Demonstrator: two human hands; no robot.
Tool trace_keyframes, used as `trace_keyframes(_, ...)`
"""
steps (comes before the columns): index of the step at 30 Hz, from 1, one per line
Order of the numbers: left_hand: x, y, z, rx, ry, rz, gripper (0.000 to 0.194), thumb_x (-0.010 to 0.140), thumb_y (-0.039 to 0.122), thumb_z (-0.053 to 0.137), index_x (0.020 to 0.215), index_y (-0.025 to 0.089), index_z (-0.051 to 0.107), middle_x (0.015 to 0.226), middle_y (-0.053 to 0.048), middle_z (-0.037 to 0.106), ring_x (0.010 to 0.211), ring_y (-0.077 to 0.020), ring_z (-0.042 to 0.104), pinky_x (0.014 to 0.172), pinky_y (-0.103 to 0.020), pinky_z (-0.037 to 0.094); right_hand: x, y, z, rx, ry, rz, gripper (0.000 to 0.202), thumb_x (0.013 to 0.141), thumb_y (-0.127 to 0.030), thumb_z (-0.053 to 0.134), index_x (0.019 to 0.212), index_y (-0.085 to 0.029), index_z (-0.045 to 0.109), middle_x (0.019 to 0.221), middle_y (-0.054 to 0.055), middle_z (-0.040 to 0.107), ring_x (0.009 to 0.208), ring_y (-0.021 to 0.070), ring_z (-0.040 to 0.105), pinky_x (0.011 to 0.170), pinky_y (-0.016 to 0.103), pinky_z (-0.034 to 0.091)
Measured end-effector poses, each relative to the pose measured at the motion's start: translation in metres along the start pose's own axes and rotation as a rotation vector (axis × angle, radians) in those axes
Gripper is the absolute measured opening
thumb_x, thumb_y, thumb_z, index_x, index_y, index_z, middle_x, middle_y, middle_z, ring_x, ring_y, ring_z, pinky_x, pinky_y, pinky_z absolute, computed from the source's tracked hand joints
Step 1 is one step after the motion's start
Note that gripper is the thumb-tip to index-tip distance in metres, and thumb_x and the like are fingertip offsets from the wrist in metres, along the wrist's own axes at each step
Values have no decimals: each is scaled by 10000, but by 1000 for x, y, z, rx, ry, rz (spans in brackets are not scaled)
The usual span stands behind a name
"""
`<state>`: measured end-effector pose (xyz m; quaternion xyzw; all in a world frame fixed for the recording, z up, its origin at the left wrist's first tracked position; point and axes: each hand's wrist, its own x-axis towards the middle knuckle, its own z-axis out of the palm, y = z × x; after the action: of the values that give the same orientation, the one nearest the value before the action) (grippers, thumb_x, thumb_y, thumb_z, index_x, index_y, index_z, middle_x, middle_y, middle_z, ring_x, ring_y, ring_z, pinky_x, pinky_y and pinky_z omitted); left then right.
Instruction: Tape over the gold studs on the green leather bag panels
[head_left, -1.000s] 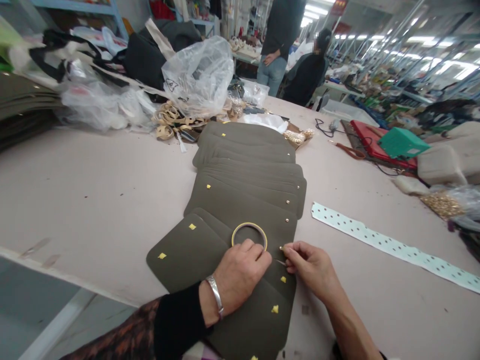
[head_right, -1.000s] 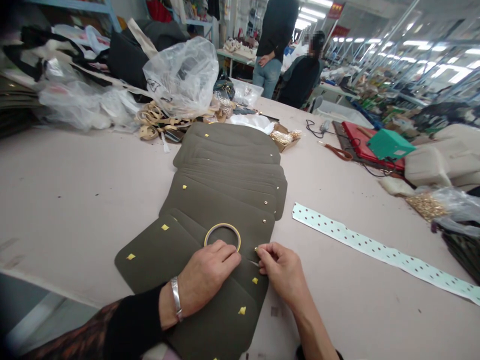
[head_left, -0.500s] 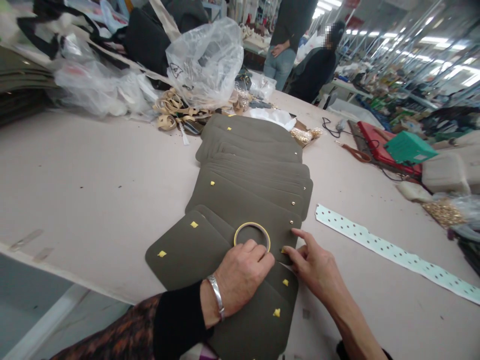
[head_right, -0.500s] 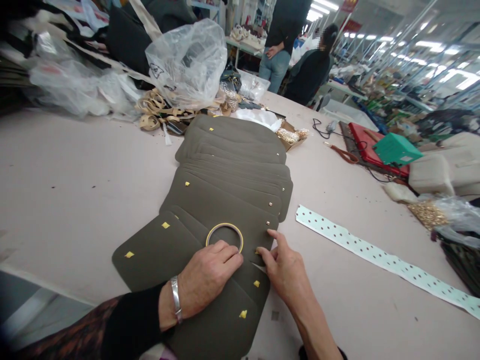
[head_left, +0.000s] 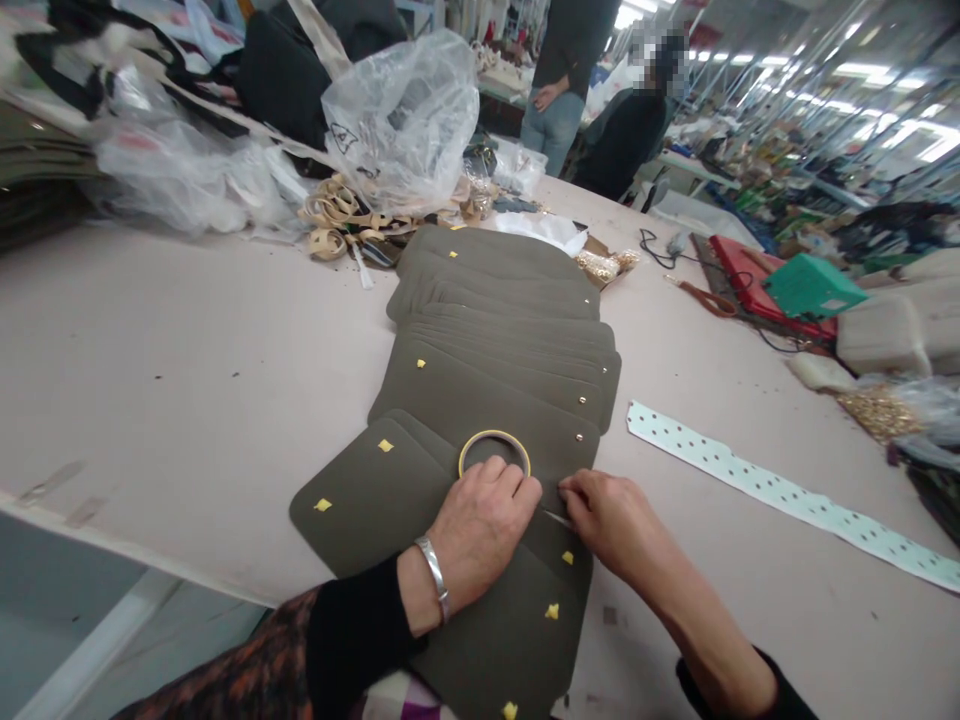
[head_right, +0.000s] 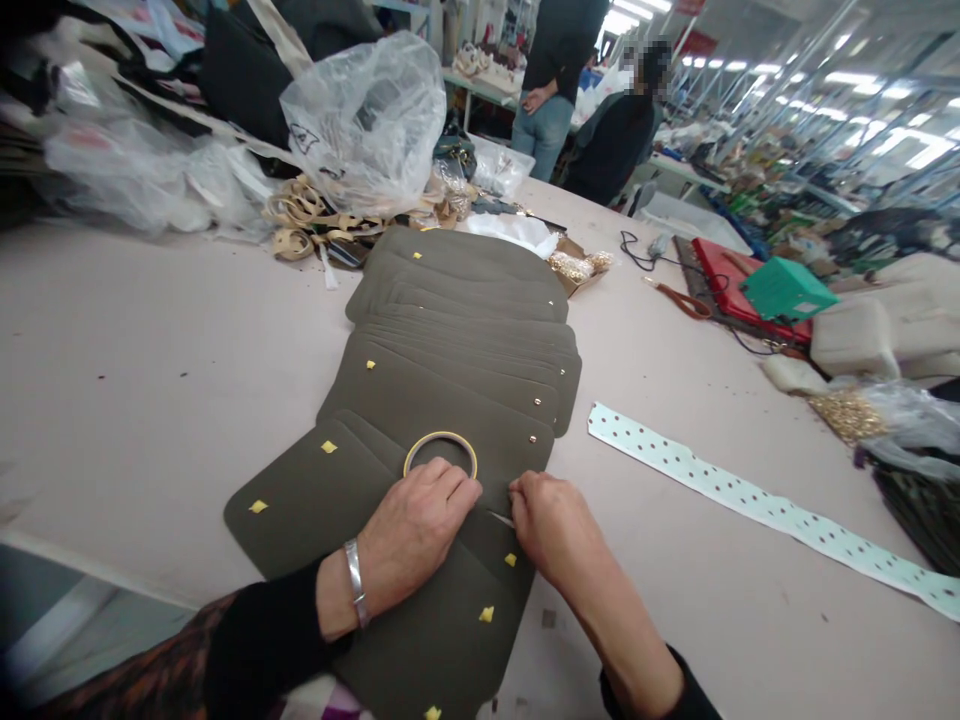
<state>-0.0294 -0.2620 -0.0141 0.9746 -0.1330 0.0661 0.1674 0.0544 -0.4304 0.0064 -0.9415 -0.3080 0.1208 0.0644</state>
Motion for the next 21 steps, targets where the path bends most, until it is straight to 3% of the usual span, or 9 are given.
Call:
trace_keyframes(5,1,-2,-3,-7,32,26,126,904,106,438,873,183,532,828,-38,549,791,-218,492,689,-360,470,2,-10,-5,78,-9,183,234,836,-174,478,748,-183,695,762,71,728,728,194,666,637,269,417)
trace_keyframes(10,-3,-6,-12,-187,185,104,186,951,120,389,1013,181,553,863,-28,617,806,-171,576,752,-312,505,-8,-11,-6,179,-83,112,242,797,-142,491,649,-185,678,674,53,708,636,170,636,583,260,406)
trace_keyframes(12,-4,-7,-18,-261,249,116,191,964,140,397,1070,178,551,892,-28,651,830,-148,619,772,-276,520,-14,-5,-6,276,-75,69,228,813,-159,496,742,-189,710,738,48,727,678,170,651,619,262,444)
trace_keyframes(15,-5,-7,-24,-329,329,112,193,967,189,437,1129,181,543,950,-30,687,859,-136,657,795,-253,538,-24,6,-7,494,126,80,245,863,-240,501,997,-195,701,904,51,739,777,170,674,701,278,508)
trace_keyframes(17,-6,-5,-26,-352,326,128,291,968,197,441,1256,182,479,1058,-46,684,925,-135,661,836,-251,541,-30,6,-8,582,292,46,245,883,-287,512,1035,-193,681,938,56,731,783,164,674,711,285,530)
trace_keyframes(21,-8,-2,-25,-346,261,112,479,974,211,420,1427,175,266,1119,-59,673,908,-143,670,798,-263,559,-38,-12,-8,540,469,-259,176,882,-213,536,1012,-191,651,942,65,702,811,159,654,717,284,538)
